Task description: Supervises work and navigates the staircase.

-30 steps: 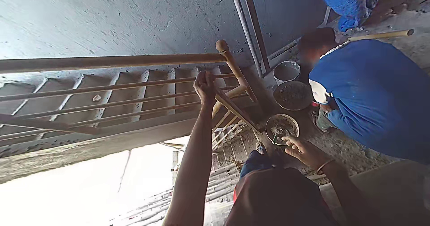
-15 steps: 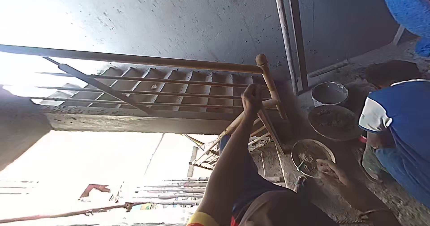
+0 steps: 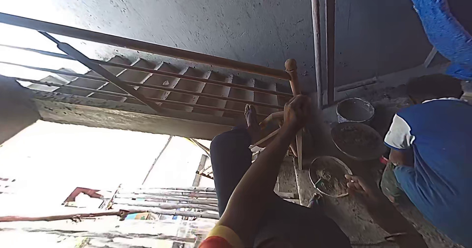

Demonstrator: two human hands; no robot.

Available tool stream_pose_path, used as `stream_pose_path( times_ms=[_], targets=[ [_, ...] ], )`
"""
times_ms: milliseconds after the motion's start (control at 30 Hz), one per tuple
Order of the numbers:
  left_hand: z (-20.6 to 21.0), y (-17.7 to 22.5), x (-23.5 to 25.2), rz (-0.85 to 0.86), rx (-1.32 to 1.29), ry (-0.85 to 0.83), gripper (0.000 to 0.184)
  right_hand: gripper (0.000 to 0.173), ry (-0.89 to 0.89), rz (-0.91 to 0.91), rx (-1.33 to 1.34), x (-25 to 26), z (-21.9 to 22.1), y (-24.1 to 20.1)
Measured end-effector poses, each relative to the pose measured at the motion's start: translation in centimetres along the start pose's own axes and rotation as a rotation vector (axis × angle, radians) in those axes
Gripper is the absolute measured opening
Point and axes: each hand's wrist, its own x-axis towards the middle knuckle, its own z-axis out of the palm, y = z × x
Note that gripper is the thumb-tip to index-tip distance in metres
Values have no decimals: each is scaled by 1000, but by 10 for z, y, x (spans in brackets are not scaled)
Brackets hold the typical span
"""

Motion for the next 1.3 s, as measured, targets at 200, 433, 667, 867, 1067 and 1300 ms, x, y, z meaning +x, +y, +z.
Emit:
stream_pose_path(
  times_ms=[200, 433, 667, 867, 1067, 1300],
  targets=[
    [3, -3, 6, 28, -17, -8, 18, 56, 14, 24, -23, -1, -3, 5],
    [-12, 2, 7, -28, -5, -56, 23, 55, -41, 58, -78, -4, -1, -11],
    [-25, -35, 19, -29, 42, 77, 32, 57, -145, 62, -161, 0, 11, -20],
    [-33, -35, 13, -41, 49, 108, 33, 56, -169, 54, -171, 2, 14, -23],
    [-31, -32, 16, -32, 17, 124, 31, 56, -170, 58, -189, 1, 15, -25],
    [-42, -44, 15, -65, 6, 101, 30, 55, -174, 83, -157, 0, 17, -26]
  ],
)
